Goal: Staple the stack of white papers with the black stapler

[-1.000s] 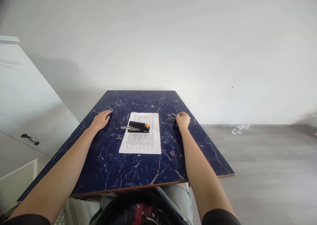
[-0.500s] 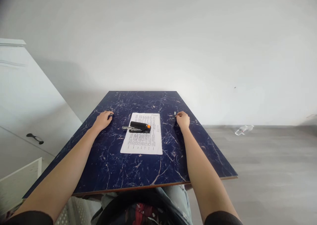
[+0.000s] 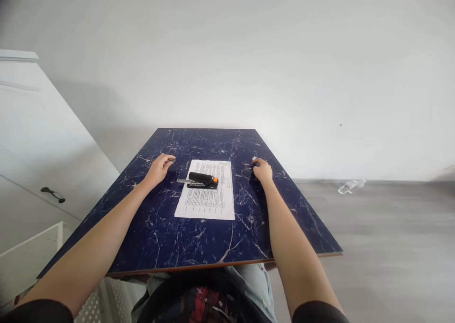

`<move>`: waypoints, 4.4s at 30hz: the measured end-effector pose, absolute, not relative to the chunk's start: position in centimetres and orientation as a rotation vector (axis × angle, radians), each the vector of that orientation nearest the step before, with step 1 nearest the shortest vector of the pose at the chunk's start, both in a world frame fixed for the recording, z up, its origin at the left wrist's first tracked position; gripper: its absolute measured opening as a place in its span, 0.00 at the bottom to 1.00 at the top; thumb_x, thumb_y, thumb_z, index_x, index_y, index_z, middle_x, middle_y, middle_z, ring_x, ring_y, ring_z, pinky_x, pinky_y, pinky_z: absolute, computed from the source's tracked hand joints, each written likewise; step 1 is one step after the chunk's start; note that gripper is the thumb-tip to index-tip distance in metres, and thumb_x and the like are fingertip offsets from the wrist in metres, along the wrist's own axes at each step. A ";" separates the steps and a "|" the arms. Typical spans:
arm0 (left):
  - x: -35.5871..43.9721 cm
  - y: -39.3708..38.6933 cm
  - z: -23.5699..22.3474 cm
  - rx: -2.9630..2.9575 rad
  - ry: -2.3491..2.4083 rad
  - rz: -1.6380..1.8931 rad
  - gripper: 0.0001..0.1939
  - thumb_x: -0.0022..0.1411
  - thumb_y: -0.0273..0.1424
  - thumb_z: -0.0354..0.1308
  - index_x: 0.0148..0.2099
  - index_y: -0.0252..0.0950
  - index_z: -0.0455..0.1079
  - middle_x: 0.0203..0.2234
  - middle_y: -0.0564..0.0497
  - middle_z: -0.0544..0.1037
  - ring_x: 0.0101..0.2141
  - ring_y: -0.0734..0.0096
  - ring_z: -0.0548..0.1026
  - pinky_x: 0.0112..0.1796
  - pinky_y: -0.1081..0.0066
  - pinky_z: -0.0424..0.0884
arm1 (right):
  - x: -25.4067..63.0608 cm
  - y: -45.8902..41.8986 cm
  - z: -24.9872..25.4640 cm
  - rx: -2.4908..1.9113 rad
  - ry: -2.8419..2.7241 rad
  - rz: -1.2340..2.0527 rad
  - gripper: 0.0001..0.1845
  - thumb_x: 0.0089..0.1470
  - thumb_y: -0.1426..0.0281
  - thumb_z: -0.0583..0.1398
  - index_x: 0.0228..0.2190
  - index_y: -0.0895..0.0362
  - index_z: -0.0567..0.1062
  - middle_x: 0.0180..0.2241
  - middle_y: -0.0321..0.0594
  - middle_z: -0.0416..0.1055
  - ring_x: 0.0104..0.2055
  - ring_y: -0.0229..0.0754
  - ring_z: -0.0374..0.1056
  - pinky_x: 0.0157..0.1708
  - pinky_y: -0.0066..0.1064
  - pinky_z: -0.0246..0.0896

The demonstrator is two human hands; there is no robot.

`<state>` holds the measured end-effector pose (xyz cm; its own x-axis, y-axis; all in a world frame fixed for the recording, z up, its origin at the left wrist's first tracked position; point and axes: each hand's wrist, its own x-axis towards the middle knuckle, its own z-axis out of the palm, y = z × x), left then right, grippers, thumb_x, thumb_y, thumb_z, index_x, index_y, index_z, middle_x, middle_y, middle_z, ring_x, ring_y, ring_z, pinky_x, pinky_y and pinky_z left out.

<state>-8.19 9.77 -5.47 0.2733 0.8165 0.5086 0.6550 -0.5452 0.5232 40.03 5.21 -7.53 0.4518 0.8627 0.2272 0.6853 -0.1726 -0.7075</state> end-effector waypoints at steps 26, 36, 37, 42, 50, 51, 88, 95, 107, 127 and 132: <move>-3.1 6.1 -4.7 2.154 0.871 0.971 0.13 0.67 0.39 0.63 0.50 0.40 0.74 0.43 0.45 0.84 0.46 0.59 0.82 0.52 0.56 0.75 | 25.7 0.4 -4.0 -1.392 -2.203 0.220 0.15 0.61 0.61 0.64 0.48 0.53 0.77 0.39 0.45 0.78 0.39 0.49 0.72 0.37 0.37 0.65; -2.3 4.9 -3.5 2.276 0.848 1.067 0.09 0.69 0.38 0.60 0.45 0.40 0.77 0.38 0.48 0.83 0.40 0.62 0.81 0.47 0.62 0.75 | 26.8 0.7 -4.3 -1.356 -2.196 0.258 0.14 0.61 0.63 0.64 0.48 0.53 0.77 0.42 0.45 0.78 0.41 0.49 0.71 0.40 0.38 0.65; -2.3 5.0 -3.5 2.244 0.862 1.121 0.09 0.69 0.38 0.61 0.44 0.40 0.77 0.38 0.48 0.83 0.40 0.62 0.81 0.46 0.62 0.75 | 26.8 0.7 -4.2 -1.351 -2.195 0.264 0.14 0.61 0.63 0.64 0.47 0.53 0.77 0.41 0.45 0.78 0.41 0.49 0.71 0.40 0.38 0.65; -1.8 5.1 -4.0 2.150 0.894 1.257 0.08 0.68 0.38 0.62 0.43 0.39 0.77 0.37 0.48 0.83 0.38 0.64 0.80 0.44 0.63 0.75 | 26.8 0.6 -4.1 -1.354 -2.199 0.266 0.13 0.61 0.64 0.64 0.47 0.53 0.77 0.41 0.45 0.78 0.40 0.49 0.72 0.39 0.38 0.65; -1.1 4.9 -4.2 2.230 0.872 1.178 0.08 0.67 0.37 0.63 0.40 0.39 0.77 0.35 0.50 0.82 0.36 0.64 0.79 0.44 0.63 0.74 | 26.8 0.8 -4.2 -1.360 -2.194 0.255 0.13 0.60 0.64 0.64 0.46 0.54 0.77 0.40 0.45 0.77 0.40 0.50 0.71 0.39 0.39 0.63; -1.1 4.9 -4.2 2.224 0.881 1.195 0.07 0.67 0.37 0.63 0.40 0.39 0.77 0.35 0.50 0.82 0.37 0.63 0.80 0.44 0.63 0.74 | 26.7 0.8 -4.2 -1.366 -2.193 0.250 0.14 0.60 0.64 0.64 0.47 0.54 0.77 0.39 0.45 0.77 0.40 0.50 0.71 0.39 0.39 0.63; -4.5 7.0 -4.2 2.157 0.892 0.767 0.10 0.61 0.34 0.67 0.46 0.40 0.81 0.40 0.47 0.84 0.42 0.62 0.82 0.52 0.57 0.76 | 27.2 0.6 -3.7 -1.380 -2.155 0.446 0.20 0.56 0.64 0.69 0.50 0.51 0.77 0.44 0.44 0.79 0.43 0.50 0.75 0.40 0.40 0.69; -3.5 6.2 -4.2 2.071 0.790 0.691 0.12 0.59 0.34 0.70 0.45 0.37 0.80 0.37 0.46 0.84 0.40 0.62 0.82 0.48 0.61 0.77 | 27.1 0.6 -4.2 -1.259 -2.113 0.499 0.18 0.51 0.70 0.71 0.45 0.52 0.80 0.41 0.41 0.81 0.42 0.47 0.75 0.45 0.39 0.69; -1.6 5.5 -4.9 2.328 0.730 0.647 0.19 0.69 0.29 0.57 0.61 0.42 0.70 0.52 0.45 0.79 0.51 0.60 0.78 0.50 0.61 0.74 | 26.6 0.6 -4.6 -1.257 -2.025 0.520 0.19 0.48 0.68 0.72 0.44 0.52 0.82 0.41 0.39 0.82 0.43 0.47 0.76 0.48 0.40 0.69; -1.1 6.1 -5.9 2.357 0.783 0.686 0.14 0.66 0.28 0.59 0.53 0.39 0.75 0.45 0.46 0.81 0.46 0.59 0.79 0.49 0.60 0.73 | 24.9 0.3 -4.5 -1.280 -2.100 0.497 0.18 0.50 0.70 0.72 0.44 0.52 0.80 0.38 0.38 0.81 0.41 0.46 0.75 0.44 0.37 0.68; -1.8 6.3 -5.4 2.302 0.827 0.781 0.12 0.71 0.34 0.55 0.52 0.39 0.75 0.45 0.46 0.82 0.46 0.60 0.80 0.50 0.59 0.73 | 26.3 -0.1 -2.6 -1.256 -2.305 0.431 0.11 0.54 0.67 0.69 0.40 0.53 0.78 0.36 0.39 0.78 0.36 0.44 0.72 0.35 0.32 0.61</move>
<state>-1.78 6.25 -5.43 0.6392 0.6962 0.3268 0.3660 -0.6491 0.6669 26.28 -0.09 -2.56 -0.4658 0.8469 0.2566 0.6968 0.5298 -0.4835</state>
